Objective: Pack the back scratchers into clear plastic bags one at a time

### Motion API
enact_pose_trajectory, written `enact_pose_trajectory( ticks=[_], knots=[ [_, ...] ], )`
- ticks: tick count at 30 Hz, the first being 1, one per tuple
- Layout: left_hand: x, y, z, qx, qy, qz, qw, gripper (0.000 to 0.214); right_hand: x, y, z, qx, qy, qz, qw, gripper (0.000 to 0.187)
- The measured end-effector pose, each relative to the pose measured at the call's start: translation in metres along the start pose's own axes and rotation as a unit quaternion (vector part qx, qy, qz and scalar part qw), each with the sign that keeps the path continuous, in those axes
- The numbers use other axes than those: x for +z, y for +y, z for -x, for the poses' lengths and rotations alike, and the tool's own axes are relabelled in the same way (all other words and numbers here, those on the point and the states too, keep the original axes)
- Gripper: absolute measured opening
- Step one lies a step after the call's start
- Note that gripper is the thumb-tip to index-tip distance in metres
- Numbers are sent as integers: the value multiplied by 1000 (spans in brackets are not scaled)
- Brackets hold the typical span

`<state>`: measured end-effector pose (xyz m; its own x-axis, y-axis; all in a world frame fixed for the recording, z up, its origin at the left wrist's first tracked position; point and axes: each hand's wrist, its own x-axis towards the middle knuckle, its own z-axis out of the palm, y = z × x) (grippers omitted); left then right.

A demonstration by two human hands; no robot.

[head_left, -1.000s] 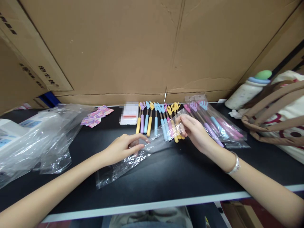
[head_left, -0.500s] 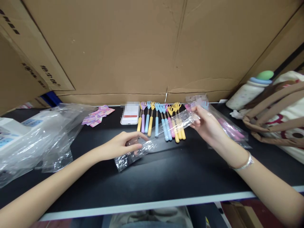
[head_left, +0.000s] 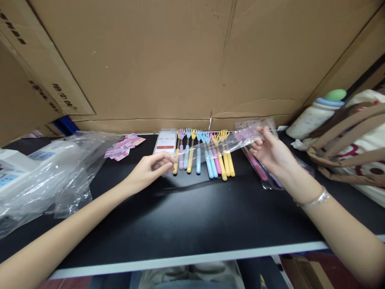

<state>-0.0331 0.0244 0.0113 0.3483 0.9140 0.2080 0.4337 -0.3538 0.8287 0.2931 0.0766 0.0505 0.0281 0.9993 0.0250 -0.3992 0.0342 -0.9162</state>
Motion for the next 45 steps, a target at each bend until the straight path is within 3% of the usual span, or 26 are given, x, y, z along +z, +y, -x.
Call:
enact_pose_trajectory(
  ticks=[2, 6, 10, 15, 17, 19, 21, 23, 24, 26, 29, 36, 45],
  knots=[
    [-1, -2, -1, 0, 35, 28, 999, 30, 2, 3, 1, 17, -18, 11, 1000, 12],
    [-4, -3, -4, -3, 113, 83, 990, 29, 5, 7, 2, 29, -40, 39, 998, 24],
    [-7, -3, -4, 17, 217, 78, 973, 25, 3, 11, 2, 19, -74, 70, 995, 32],
    [-12, 2, -1, 99, 375, -39, 921, 15, -3, 20, -1, -42, -57, 145, 987, 38],
    [-12, 4, 1, 168, 393, -141, 893, 10, -3, 23, -1, -109, -68, 226, 966, 36],
    [-11, 6, 3, 256, 360, -253, 861, 5, -2, 26, 1, -188, -105, 354, 910, 30],
    [-6, 8, 5, 327, 293, -357, 824, 7, 0, 28, 6, -264, -148, 502, 810, 18],
    [-1, 9, 7, 367, 216, -431, 795, 7, 2, 31, 11, -315, -176, 618, 699, 11],
    [3, 9, 8, 378, 181, -453, 787, 7, 3, 33, 14, -327, -187, 653, 657, 10],
    [9, 11, 10, 392, 128, -466, 783, 11, 4, 37, 18, -330, -203, 694, 607, 10],
    [17, 11, 11, 391, 92, -470, 786, 16, 4, 42, 20, -313, -207, 722, 582, 8],
    [24, 4, 10, 359, 9, -476, 803, 19, 0, 37, 15, -319, -189, 743, 558, 12],
    [27, 1, 9, 333, -24, -466, 819, 21, -17, 35, 4, -260, -153, 816, 493, 13]
  ],
)
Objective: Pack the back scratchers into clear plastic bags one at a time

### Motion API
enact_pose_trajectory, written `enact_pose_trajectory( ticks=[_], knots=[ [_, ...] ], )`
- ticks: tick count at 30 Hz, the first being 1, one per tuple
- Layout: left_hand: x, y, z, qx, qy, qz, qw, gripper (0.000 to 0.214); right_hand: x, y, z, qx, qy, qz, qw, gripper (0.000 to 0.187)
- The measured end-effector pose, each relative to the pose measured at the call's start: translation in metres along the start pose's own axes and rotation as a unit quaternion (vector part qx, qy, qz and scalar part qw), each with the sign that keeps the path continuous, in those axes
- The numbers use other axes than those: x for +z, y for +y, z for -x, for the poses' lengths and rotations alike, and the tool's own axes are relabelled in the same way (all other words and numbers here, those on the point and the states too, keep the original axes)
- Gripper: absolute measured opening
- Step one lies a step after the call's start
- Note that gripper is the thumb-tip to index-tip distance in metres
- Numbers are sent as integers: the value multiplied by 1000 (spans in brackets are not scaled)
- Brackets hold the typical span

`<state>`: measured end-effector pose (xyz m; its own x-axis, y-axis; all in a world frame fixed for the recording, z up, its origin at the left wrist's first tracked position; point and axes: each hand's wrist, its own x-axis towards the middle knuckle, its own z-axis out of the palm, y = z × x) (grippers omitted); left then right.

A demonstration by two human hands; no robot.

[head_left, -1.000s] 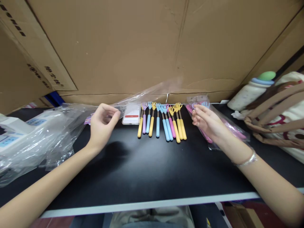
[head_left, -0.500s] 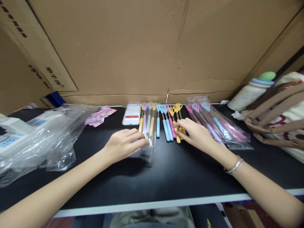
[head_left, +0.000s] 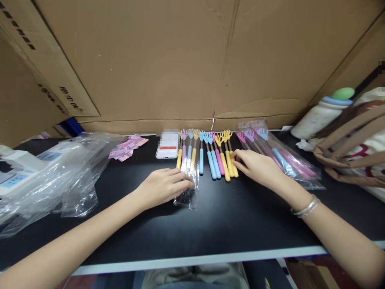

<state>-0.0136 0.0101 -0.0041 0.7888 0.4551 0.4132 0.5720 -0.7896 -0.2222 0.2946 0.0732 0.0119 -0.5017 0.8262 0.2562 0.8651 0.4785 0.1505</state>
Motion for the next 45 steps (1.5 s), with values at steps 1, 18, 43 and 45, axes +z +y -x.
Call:
enact_pose_trajectory(
  ticks=[1, 18, 43, 45],
  knots=[
    [0, 0, 0, -1, -2, 4, 1000, 21, 0, -1, 0, 5, -4, 4, 1000, 12],
    [0, 1, 1, -1, -23, 32, 999, 26, -1, -3, -4, 82, -106, 52, 990, 29],
    [1, -1, 0, 21, -21, 4, 1000, 24, -24, 5, -4, 162, -74, 55, 982, 26],
    [1, -2, 0, 21, -22, 6, 1000, 24, -24, 6, -4, 163, -71, 39, 983, 26]
  ],
)
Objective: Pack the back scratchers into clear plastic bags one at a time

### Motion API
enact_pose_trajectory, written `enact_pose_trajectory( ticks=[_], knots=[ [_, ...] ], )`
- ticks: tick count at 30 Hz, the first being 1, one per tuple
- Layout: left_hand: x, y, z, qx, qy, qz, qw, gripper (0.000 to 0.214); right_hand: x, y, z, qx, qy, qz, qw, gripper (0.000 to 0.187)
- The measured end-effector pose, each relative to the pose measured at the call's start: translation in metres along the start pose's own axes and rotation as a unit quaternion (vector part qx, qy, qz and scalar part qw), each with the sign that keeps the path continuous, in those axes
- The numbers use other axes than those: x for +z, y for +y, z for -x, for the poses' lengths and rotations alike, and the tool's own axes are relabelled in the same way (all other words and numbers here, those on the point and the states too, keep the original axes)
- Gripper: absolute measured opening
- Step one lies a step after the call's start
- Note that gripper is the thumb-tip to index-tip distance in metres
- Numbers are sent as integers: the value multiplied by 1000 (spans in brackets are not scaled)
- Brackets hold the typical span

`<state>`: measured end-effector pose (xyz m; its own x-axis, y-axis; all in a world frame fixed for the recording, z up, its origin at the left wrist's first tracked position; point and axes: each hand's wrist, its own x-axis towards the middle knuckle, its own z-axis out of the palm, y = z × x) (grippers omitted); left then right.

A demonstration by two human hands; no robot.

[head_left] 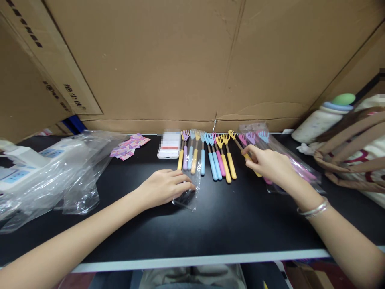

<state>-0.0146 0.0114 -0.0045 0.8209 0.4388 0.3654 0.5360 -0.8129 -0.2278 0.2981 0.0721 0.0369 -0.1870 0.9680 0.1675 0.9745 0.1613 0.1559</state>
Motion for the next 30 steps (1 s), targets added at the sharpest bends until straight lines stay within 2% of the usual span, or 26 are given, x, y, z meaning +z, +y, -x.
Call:
enact_pose_trajectory(
  ticks=[4, 14, 22, 25, 30],
  knots=[
    [0, 0, 0, -3, -1, 2, 1000, 24, -3, 0, 1, 2, 14, -46, 999, 25],
    [-1, 0, 0, -10, -1, 19, 1000, 27, -7, -5, 6, -29, 106, -128, 986, 21],
    [-1, 1, 0, -18, 2, 39, 999, 25, -4, -9, 7, -45, 125, -178, 975, 25],
    [0, 1, 0, -21, 7, 42, 999, 25, -1, -8, 5, -66, 128, -231, 962, 26],
    [2, 1, 0, -32, 3, 55, 998, 25, 5, -11, 2, -96, 122, -348, 924, 26]
  ],
)
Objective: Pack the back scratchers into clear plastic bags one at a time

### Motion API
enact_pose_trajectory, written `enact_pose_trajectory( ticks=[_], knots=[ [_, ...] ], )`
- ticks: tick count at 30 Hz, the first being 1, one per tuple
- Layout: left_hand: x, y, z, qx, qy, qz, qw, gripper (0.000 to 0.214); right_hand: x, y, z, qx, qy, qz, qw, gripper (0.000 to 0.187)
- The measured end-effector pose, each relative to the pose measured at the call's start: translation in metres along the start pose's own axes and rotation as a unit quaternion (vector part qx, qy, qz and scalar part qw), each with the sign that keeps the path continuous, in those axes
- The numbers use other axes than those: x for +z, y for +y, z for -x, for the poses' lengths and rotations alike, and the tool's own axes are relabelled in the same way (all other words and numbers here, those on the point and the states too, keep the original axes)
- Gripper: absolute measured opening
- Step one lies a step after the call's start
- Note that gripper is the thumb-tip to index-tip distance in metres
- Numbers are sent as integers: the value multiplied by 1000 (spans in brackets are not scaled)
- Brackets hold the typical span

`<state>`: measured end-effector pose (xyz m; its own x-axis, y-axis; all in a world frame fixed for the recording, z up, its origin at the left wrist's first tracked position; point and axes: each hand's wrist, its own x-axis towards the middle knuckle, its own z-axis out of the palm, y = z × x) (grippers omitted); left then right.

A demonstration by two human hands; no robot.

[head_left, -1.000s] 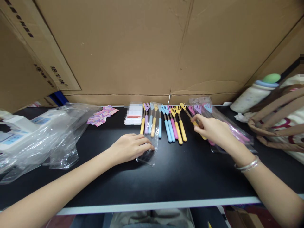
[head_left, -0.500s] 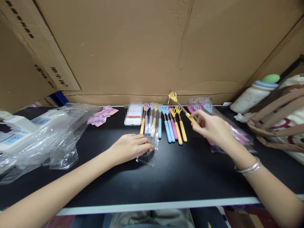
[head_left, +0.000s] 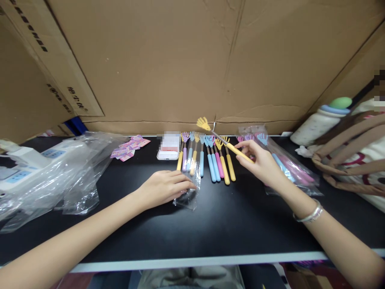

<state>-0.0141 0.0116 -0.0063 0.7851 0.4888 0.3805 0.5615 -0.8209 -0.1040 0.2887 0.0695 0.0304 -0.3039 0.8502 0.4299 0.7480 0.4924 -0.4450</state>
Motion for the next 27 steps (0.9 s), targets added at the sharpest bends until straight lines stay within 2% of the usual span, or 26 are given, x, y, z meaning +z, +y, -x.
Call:
enact_pose_trajectory(
  ticks=[8, 16, 21, 27],
  knots=[
    [1, 0, -3, -21, -1, 13, 1000, 24, 4, 0, -1, 6, -38, -163, 986, 24],
    [0, -1, -15, -24, 0, 12, 1000, 22, -2, -2, -3, 18, -7, -282, 959, 29],
    [6, 0, -24, -35, 41, -22, 998, 19, -6, -8, -2, 29, -8, -304, 952, 31],
    [15, 6, -24, -74, 73, -4, 995, 17, -40, -24, 12, 1, 52, -212, 976, 21]
  ],
)
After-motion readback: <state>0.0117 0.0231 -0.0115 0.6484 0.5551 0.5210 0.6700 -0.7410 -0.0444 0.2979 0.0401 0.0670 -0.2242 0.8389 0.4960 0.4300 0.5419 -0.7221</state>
